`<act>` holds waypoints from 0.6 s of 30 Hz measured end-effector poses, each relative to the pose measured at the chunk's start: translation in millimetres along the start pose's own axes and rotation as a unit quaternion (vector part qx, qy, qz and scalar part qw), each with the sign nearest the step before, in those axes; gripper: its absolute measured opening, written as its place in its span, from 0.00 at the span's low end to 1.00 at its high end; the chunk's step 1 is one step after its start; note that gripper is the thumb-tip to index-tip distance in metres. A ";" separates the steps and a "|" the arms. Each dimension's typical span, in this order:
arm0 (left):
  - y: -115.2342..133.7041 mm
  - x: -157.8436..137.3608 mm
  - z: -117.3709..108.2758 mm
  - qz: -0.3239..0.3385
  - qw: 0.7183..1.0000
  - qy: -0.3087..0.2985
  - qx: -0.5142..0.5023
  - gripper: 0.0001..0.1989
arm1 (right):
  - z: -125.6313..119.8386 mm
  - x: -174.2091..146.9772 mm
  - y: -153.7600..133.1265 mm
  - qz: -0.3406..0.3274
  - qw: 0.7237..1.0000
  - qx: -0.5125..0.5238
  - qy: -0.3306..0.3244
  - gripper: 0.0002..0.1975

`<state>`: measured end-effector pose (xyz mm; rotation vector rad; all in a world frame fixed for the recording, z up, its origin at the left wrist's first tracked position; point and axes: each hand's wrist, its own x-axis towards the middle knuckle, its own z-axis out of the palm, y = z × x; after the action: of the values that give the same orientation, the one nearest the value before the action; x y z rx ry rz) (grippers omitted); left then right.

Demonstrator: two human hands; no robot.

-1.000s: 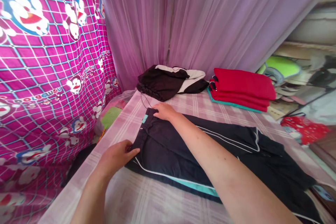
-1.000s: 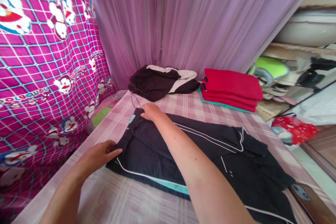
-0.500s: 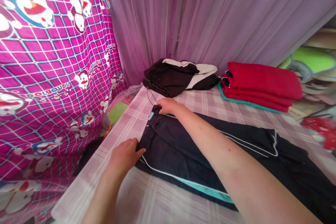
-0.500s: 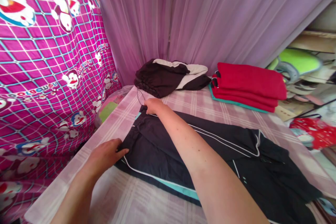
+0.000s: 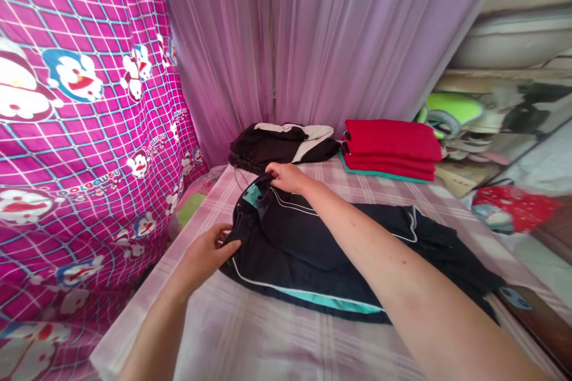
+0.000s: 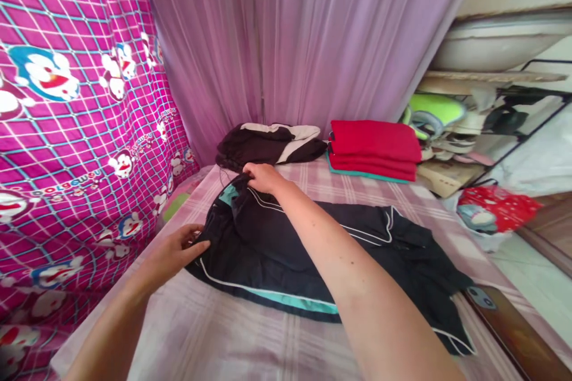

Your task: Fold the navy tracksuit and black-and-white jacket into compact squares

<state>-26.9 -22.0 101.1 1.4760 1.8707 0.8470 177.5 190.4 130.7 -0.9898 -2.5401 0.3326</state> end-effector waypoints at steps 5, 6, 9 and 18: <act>77.2 -10.7 25.0 0.087 0.990 -0.029 0.107 0.21 | -43.6 -35.9 30.7 0.004 1.000 -0.008 0.013 0.10; 94.6 -12.5 35.2 0.104 0.984 -0.038 0.141 0.19 | -50.6 -45.4 40.3 0.007 1.000 -0.016 0.015 0.09; 141.9 -18.1 76.7 0.159 0.954 -0.081 0.240 0.17 | -64.6 -79.1 75.6 0.036 0.998 -0.053 0.014 0.11; 174.4 -25.8 200.7 0.205 0.896 -0.204 0.337 0.12 | -37.2 -173.6 141.8 0.196 0.977 -0.080 0.005 0.21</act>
<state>238.2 6.6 116.8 2.3120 1.6110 -0.0098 395.0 176.2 66.5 -1.5529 -2.3790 0.2309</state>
